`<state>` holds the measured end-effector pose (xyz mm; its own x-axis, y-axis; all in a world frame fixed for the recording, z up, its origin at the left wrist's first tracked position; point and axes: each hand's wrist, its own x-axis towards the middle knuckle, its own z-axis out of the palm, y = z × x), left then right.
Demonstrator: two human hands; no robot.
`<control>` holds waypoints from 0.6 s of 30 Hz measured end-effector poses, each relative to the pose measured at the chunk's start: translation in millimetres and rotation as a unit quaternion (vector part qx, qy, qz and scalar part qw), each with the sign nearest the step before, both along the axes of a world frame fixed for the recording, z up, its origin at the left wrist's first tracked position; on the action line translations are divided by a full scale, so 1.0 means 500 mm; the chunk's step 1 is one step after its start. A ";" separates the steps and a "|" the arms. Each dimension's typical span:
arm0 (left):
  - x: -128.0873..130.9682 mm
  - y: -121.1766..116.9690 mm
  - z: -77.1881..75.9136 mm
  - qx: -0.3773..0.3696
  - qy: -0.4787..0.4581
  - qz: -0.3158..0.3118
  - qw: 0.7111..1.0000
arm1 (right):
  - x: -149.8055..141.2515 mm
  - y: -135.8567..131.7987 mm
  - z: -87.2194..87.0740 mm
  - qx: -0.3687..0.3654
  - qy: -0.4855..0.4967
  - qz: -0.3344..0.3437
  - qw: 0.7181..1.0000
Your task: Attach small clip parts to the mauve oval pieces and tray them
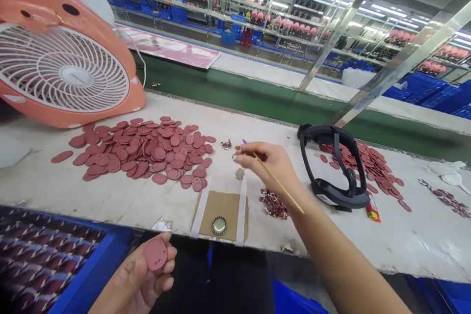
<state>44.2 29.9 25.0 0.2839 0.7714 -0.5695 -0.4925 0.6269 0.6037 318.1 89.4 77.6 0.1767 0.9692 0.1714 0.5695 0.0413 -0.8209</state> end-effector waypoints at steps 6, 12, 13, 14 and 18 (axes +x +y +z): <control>-0.002 -0.032 -0.014 -0.012 -0.050 -0.114 0.992 | -0.125 -0.188 -0.033 -0.048 0.228 0.091 0.968; -0.009 -0.052 -0.016 -0.004 -0.068 -0.151 0.986 | -0.183 -0.240 -0.042 -0.027 0.233 0.074 0.969; -0.011 -0.054 -0.014 0.003 -0.069 -0.158 0.985 | -0.184 -0.243 -0.042 -0.023 0.207 0.079 0.975; -0.012 -0.055 -0.011 0.010 -0.071 -0.166 0.983 | -0.185 -0.245 -0.042 -0.020 0.182 0.085 0.979; -0.017 -0.060 -0.007 0.029 -0.072 -0.195 0.978 | -0.184 -0.252 -0.039 -0.022 0.119 0.104 0.987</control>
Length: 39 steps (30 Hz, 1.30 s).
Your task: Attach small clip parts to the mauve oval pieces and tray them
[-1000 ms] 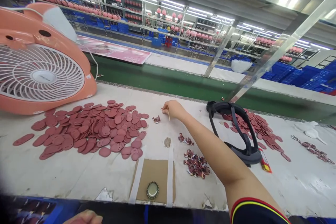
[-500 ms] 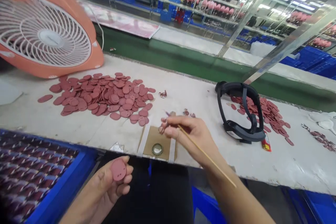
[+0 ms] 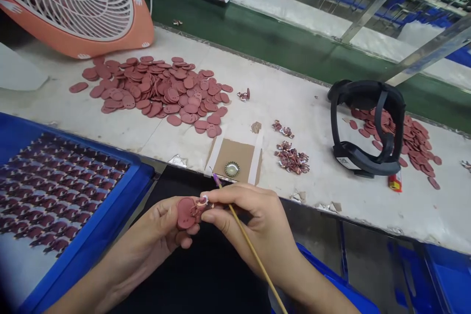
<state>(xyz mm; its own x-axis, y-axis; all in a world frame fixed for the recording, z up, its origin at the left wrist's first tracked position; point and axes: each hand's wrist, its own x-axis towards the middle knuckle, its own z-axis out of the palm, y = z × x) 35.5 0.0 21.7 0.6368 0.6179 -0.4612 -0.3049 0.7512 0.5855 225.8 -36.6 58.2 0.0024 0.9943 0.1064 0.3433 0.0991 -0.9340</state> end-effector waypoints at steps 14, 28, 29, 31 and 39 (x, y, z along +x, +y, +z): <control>-0.002 -0.003 0.004 -0.043 0.018 -0.022 0.999 | -0.003 0.001 0.017 0.020 -0.065 0.069 0.995; 0.001 -0.007 -0.015 -0.086 0.009 -0.003 0.996 | -0.003 0.009 0.016 0.002 -0.070 0.076 0.995; 0.002 -0.007 -0.015 -0.091 0.010 -0.001 0.996 | -0.003 0.009 0.015 0.000 -0.074 0.075 0.994; 0.003 -0.006 -0.014 -0.101 0.007 0.003 0.995 | -0.003 0.010 0.015 -0.003 -0.083 0.075 0.994; 0.005 -0.006 -0.009 -0.113 -0.005 0.020 0.993 | -0.009 0.012 0.014 0.004 -0.094 0.063 0.994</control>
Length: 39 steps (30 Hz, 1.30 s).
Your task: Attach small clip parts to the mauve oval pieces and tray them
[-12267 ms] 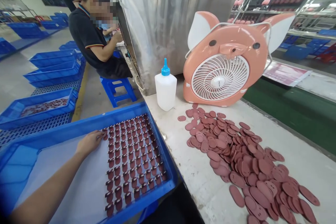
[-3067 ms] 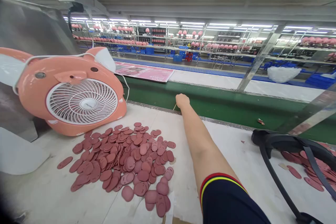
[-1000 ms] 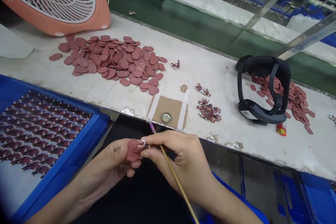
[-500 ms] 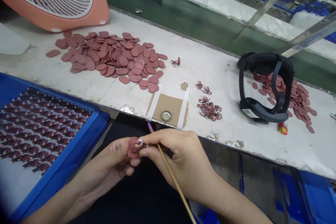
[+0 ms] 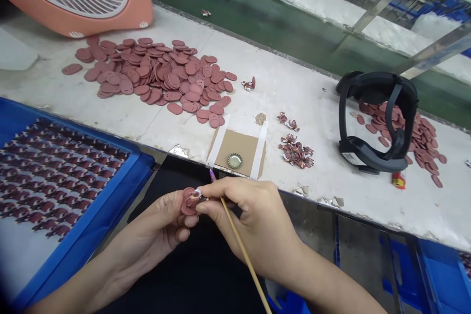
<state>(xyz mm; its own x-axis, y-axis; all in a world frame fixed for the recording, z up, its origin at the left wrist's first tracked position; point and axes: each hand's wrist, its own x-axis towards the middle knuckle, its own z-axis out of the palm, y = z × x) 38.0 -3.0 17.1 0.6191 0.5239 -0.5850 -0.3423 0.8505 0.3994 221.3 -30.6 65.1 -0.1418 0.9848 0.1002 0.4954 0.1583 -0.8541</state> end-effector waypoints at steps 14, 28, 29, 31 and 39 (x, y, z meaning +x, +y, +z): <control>-0.009 0.001 -0.004 -0.006 -0.014 0.001 1.000 | -0.013 0.005 0.013 -0.007 -0.020 0.016 1.000; -0.022 0.001 -0.011 -0.005 -0.018 0.002 1.000 | -0.022 0.009 0.019 -0.009 -0.056 0.033 0.998; -0.023 0.001 -0.010 -0.006 -0.021 0.003 1.000 | -0.023 0.009 0.020 -0.007 -0.057 0.035 0.998; -0.023 0.001 -0.009 -0.010 -0.024 0.005 1.000 | -0.026 0.007 0.022 -0.004 -0.061 0.040 0.997; -0.024 -0.010 -0.008 -0.034 -0.027 0.013 0.999 | -0.036 0.001 0.024 0.035 -0.089 0.045 0.994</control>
